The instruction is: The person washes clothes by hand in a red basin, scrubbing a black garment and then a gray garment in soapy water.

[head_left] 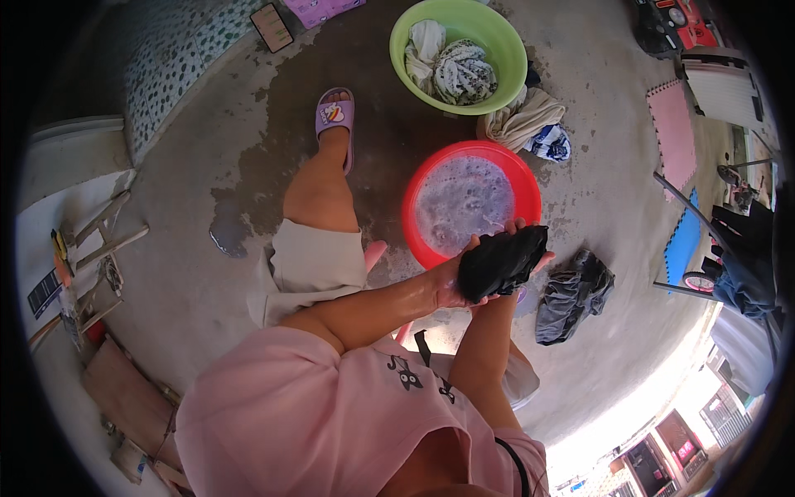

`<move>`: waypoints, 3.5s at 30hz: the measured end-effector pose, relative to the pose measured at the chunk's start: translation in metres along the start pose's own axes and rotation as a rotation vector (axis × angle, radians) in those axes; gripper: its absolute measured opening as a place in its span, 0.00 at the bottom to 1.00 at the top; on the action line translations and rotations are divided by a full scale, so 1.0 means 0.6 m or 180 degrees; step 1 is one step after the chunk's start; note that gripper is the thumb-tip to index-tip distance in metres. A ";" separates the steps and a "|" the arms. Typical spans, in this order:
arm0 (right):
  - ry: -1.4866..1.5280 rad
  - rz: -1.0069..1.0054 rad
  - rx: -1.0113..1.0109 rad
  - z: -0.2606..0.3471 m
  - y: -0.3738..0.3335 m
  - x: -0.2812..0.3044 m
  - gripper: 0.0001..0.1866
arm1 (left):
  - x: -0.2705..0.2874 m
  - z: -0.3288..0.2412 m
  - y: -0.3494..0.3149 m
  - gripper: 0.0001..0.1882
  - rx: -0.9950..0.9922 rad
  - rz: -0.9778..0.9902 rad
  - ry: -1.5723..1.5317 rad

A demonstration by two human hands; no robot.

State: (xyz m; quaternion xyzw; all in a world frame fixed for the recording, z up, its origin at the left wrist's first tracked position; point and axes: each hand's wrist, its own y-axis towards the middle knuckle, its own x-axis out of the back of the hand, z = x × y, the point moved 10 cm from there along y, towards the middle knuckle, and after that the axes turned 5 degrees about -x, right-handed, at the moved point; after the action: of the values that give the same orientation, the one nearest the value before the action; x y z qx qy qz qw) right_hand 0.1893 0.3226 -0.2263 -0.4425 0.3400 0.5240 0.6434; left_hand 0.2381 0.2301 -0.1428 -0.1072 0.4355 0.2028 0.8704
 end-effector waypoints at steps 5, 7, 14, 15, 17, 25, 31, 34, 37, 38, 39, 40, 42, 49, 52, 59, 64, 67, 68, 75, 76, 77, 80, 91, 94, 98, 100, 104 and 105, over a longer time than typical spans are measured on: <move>-0.0808 -0.0754 -0.0441 0.026 0.001 -0.016 0.29 | -0.003 -0.041 -0.005 0.35 -0.0358 -0.1113 0.2010; -0.1182 -0.0845 -0.0651 0.029 0.000 -0.017 0.23 | -0.013 -0.060 -0.006 0.36 -0.0376 -0.1206 0.3161; -0.2556 -0.1864 -0.1227 0.035 -0.006 -0.016 0.13 | 0.026 -0.073 -0.002 0.31 -0.0605 -0.0988 0.5051; -0.3112 -0.1686 -0.1350 0.030 0.006 -0.026 0.14 | 0.042 -0.080 0.000 0.32 -0.0571 -0.1207 0.5277; -0.4213 -0.1408 -0.1562 0.025 0.026 -0.045 0.16 | 0.070 -0.090 0.004 0.33 -0.0388 -0.1573 0.5701; -0.6940 -0.1179 -0.1583 -0.040 0.049 -0.057 0.19 | 0.160 -0.137 -0.017 0.51 0.0145 -0.2211 0.6569; -0.7385 -0.1384 -0.1501 -0.076 0.024 -0.013 0.20 | 0.238 -0.134 -0.028 0.51 0.0488 -0.1972 0.6835; -0.7138 -0.2037 -0.1803 -0.064 0.007 0.022 0.22 | 0.232 -0.143 -0.042 0.52 0.0491 -0.2457 0.6901; -0.6780 -0.2372 -0.1204 -0.053 -0.006 -0.025 0.28 | 0.201 -0.139 -0.062 0.51 0.0279 -0.2854 0.6776; -0.6504 -0.2435 -0.1114 -0.041 -0.014 -0.010 0.38 | 0.194 -0.142 -0.069 0.51 -0.0070 -0.2994 0.6448; -0.5810 -0.2721 -0.0983 -0.020 -0.017 0.016 0.41 | 0.189 -0.151 -0.068 0.51 -0.0383 -0.3102 0.6101; -0.5098 -0.2947 -0.0862 -0.006 -0.028 0.043 0.45 | 0.172 -0.149 -0.054 0.50 -0.0766 -0.2730 0.5571; -0.3735 -0.3011 -0.1257 -0.020 -0.043 0.034 0.52 | 0.170 -0.182 -0.063 0.49 -0.1009 -0.2939 0.5206; -0.1263 -0.1964 -0.1347 -0.069 -0.108 -0.026 0.35 | 0.044 -0.150 -0.005 0.37 -0.0898 -0.1965 0.6454; -0.0653 -0.1976 -0.1027 -0.053 -0.107 0.050 0.28 | -0.009 -0.113 0.039 0.29 0.0031 -0.1467 0.7507; -0.1225 -0.2612 0.0021 0.092 0.003 0.056 0.31 | -0.113 -0.112 0.072 0.24 0.0703 -0.1142 0.7006; 0.0092 -0.2359 0.0694 0.158 0.155 0.147 0.23 | -0.175 -0.025 0.088 0.21 0.0496 -0.0338 0.7534; -0.0045 -0.2958 0.0441 0.159 0.227 0.191 0.22 | -0.178 -0.018 0.081 0.19 0.0678 -0.0147 0.7912; -0.0161 -0.3145 0.0137 0.152 0.242 0.203 0.22 | -0.175 -0.020 0.081 0.19 0.0748 -0.0131 0.7981; -0.3786 -0.2303 -0.1103 0.176 0.298 0.210 0.16 | -0.147 -0.087 0.097 0.16 0.0249 -0.1040 0.7372; -0.4669 -0.2352 -0.1020 0.219 0.272 0.207 0.14 | -0.140 -0.087 0.098 0.15 0.0265 -0.1138 0.7330; -0.5245 -0.2709 -0.0788 0.270 0.229 0.232 0.14 | -0.134 -0.089 0.100 0.15 0.0266 -0.1225 0.7301; -0.6085 -0.3586 -0.0974 0.399 0.048 0.323 0.15 | -0.098 -0.075 0.091 0.15 0.0817 -0.1323 0.7406; -0.7252 -0.5744 -0.1079 0.589 -0.371 0.512 0.34 | -0.013 -0.095 0.087 0.16 0.2055 -0.1822 0.8198; -0.6754 -0.5358 -0.1350 0.604 -0.335 0.548 0.37 | 0.005 -0.082 0.111 0.16 0.2224 -0.1930 0.8205; -0.6530 -0.4827 -0.1776 0.599 -0.306 0.576 0.17 | 0.033 -0.057 0.146 0.16 0.2412 -0.1535 0.7975; -0.7030 -0.4983 -0.0411 0.640 -0.274 0.506 0.11 | 0.031 -0.069 0.144 0.15 0.2286 -0.1633 0.7910; -0.7811 -0.5301 0.0341 0.739 -0.269 0.438 0.11 | 0.035 -0.080 0.147 0.15 0.1949 -0.1852 0.7760; -0.7634 -0.5364 -0.0084 0.748 -0.284 0.470 0.11 | 0.042 -0.080 0.146 0.15 0.2037 -0.1817 0.7716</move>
State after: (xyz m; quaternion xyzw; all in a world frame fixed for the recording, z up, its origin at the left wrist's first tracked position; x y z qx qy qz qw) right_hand 0.4054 0.8329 -0.2748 0.1798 -0.7455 0.0502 0.6398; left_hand 0.1781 0.2977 -0.1923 -0.0986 0.9356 -0.3294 -0.0803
